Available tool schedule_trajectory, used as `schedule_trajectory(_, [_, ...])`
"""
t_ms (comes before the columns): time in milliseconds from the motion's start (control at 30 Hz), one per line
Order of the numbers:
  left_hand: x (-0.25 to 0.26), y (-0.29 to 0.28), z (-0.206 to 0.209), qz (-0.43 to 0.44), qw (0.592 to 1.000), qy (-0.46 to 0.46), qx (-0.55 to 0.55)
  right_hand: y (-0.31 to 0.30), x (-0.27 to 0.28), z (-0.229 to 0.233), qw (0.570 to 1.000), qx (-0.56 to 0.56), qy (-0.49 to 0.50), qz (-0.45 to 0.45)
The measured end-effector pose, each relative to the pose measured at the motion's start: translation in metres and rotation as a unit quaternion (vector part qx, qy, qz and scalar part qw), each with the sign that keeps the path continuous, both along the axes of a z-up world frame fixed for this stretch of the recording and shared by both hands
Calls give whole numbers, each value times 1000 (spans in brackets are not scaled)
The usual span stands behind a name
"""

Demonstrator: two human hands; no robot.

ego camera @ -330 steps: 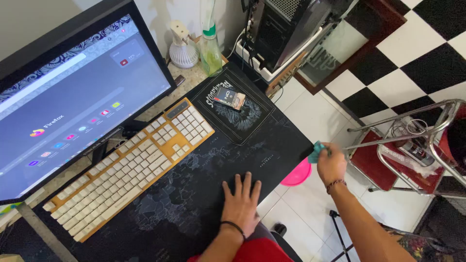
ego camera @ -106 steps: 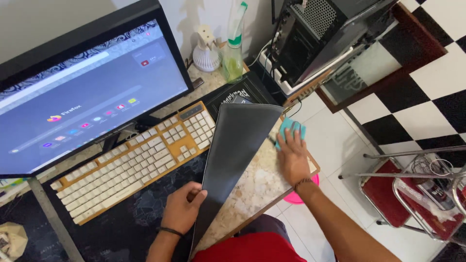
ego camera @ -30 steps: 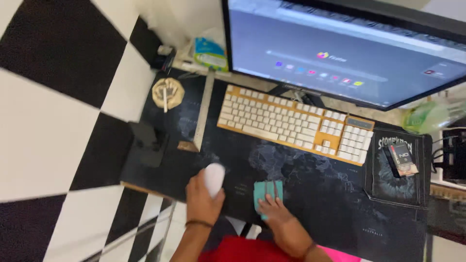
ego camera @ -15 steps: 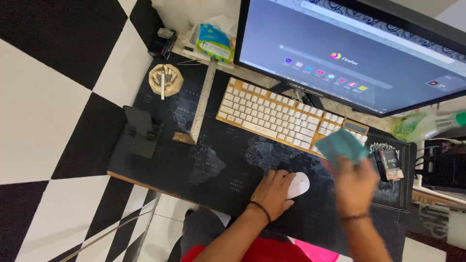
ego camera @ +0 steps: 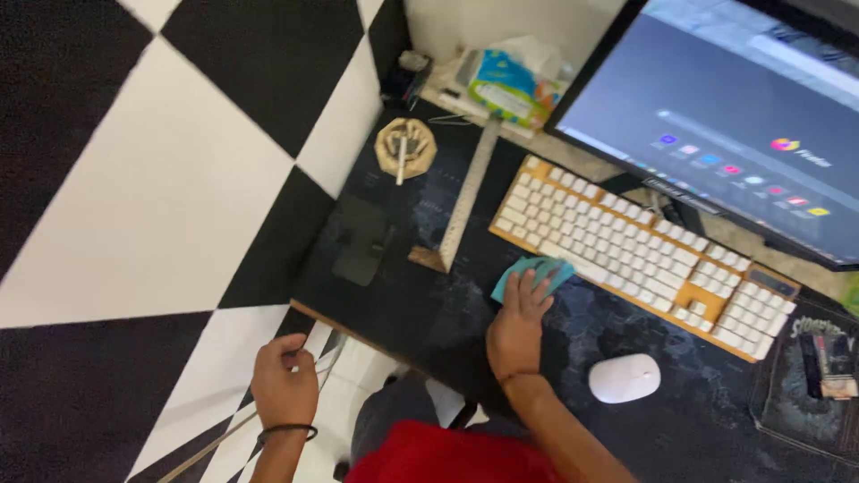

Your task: Clean a computer desk, mousepad, and mouse using a cloth.

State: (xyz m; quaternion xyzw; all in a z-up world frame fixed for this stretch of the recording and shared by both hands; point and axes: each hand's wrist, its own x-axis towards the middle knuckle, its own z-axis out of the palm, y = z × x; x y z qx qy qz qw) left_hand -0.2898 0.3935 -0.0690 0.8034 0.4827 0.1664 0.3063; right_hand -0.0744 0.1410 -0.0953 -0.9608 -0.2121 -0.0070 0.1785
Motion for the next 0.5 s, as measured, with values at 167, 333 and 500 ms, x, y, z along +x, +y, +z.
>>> schedule_trajectory(167, [15,-13,-10,-13,996,-47,-81,-15,-24,5,973,19,8,232])
schedule_trajectory(333, [42,-47,4,-42,990,-23,-131,-36,-33,40,878,15,97,468])
schedule_trajectory(500, [46,-45,19,-135,986,97,0,-8,-9,112,811,-10,170,560])
